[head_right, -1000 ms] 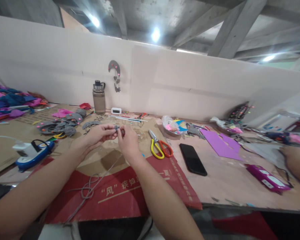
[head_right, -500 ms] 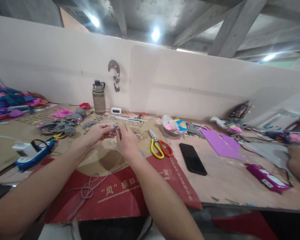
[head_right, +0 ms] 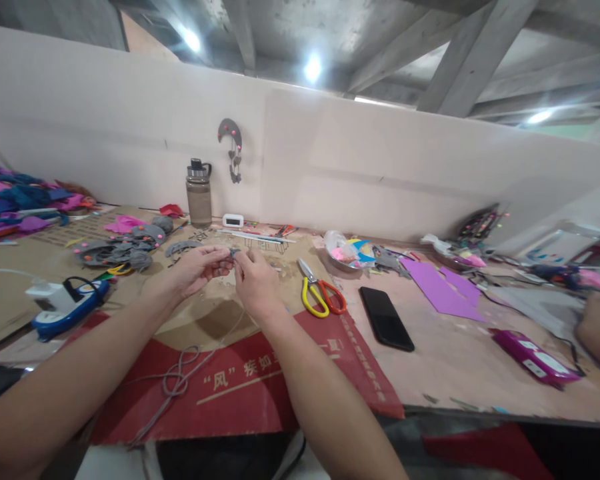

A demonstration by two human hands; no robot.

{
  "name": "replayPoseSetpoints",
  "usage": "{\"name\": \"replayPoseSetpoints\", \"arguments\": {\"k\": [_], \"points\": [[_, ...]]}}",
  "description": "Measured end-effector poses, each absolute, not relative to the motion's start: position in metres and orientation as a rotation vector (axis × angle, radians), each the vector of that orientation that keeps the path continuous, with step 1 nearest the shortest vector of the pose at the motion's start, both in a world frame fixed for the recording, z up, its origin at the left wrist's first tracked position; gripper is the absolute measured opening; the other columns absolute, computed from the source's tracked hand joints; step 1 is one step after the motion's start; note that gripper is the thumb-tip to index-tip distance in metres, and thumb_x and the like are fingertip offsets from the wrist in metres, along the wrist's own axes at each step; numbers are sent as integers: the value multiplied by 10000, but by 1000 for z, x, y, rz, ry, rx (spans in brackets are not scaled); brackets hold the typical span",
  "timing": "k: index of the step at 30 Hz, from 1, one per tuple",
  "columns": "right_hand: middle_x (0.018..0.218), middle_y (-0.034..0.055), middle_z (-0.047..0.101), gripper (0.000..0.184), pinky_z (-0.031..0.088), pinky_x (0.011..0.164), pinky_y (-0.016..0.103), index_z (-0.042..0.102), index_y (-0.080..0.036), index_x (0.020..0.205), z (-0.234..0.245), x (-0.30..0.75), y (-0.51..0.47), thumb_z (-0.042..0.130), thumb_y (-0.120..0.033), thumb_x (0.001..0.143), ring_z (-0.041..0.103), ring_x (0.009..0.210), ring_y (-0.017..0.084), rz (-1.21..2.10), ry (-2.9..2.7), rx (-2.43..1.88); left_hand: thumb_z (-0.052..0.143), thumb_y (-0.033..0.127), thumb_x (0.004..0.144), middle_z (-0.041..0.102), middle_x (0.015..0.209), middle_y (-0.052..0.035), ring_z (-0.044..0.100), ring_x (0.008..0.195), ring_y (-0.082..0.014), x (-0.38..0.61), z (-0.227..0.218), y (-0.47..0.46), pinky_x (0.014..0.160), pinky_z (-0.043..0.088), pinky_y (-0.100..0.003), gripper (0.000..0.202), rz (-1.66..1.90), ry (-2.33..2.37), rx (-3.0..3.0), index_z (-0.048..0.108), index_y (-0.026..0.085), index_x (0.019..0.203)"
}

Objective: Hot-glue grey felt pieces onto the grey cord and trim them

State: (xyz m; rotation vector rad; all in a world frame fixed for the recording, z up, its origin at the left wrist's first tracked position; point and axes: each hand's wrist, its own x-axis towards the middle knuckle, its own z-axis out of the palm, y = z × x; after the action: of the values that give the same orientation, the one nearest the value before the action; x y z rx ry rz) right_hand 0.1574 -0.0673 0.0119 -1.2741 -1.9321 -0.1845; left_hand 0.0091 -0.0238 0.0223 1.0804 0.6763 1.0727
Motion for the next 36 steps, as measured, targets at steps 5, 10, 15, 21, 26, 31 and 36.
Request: {"name": "replayPoseSetpoints", "arguments": {"k": [5, 10, 15, 21, 26, 31, 36], "points": [[885, 44, 568, 197, 397, 673, 250, 606, -230, 928, 12, 157, -67, 413, -251, 895, 535, 800, 156, -210, -1952, -1279, 728, 249, 665, 640, 622, -42, 576, 550, -84, 9, 19, -22, 566, 468, -200, 175, 1104, 719, 1123, 649, 96, 694], [908, 47, 588, 187, 418, 713, 261, 608, -224, 910, 11, 156, -66, 428, -268, 889, 552, 827, 160, -119, -1890, -1240, 737, 259, 642, 622, 592, -25, 555, 526, -77, 11, 16, -21, 563, 459, -207, 189, 1152, 741, 1135, 633, 106, 679], [892, 54, 610, 171, 432, 727, 274, 600, -198, 894, 13, 154, -65, 448, -272, 868, 558, 810, 157, 40, -1788, -1146, 735, 273, 634, 609, 576, -24, 545, 514, -79, 12, 18, -22, 554, 452, -213, 206, 1195, 756, 1146, 615, 107, 661], [816, 30, 640, 200, 433, 700, 261, 601, -183, 862, 13, 152, -64, 468, -331, 849, 572, 745, 143, 314, -1669, -1075, 748, 292, 607, 600, 594, -11, 553, 531, -84, 10, 18, -20, 551, 452, -217, 236, 1271, 791, 1153, 614, 112, 681], [771, 13, 645, 330, 423, 652, 248, 611, -193, 830, 9, 163, -54, 377, -420, 885, 574, 697, 136, 397, -1767, -1148, 751, 336, 604, 606, 603, -8, 556, 541, -88, 1, 20, -13, 546, 445, -213, 271, 1399, 822, 1196, 610, 124, 695], [822, 77, 669, 306, 425, 681, 278, 624, -175, 858, 2, 191, -36, 422, -405, 867, 607, 763, 176, 143, -1767, -1582, 736, 333, 627, 607, 611, -10, 549, 545, -79, -12, 25, -8, 550, 429, -200, 252, 1488, 815, 1161, 602, 130, 695], [704, 122, 657, 330, 429, 572, 264, 622, -141, 744, -25, 196, -25, 585, -469, 749, 621, 651, 197, 146, -1909, -1885, 739, 337, 622, 610, 618, -18, 545, 549, -81, -14, 26, -7, 553, 421, -201, 252, 1504, 814, 1156, 614, 132, 697]]}}
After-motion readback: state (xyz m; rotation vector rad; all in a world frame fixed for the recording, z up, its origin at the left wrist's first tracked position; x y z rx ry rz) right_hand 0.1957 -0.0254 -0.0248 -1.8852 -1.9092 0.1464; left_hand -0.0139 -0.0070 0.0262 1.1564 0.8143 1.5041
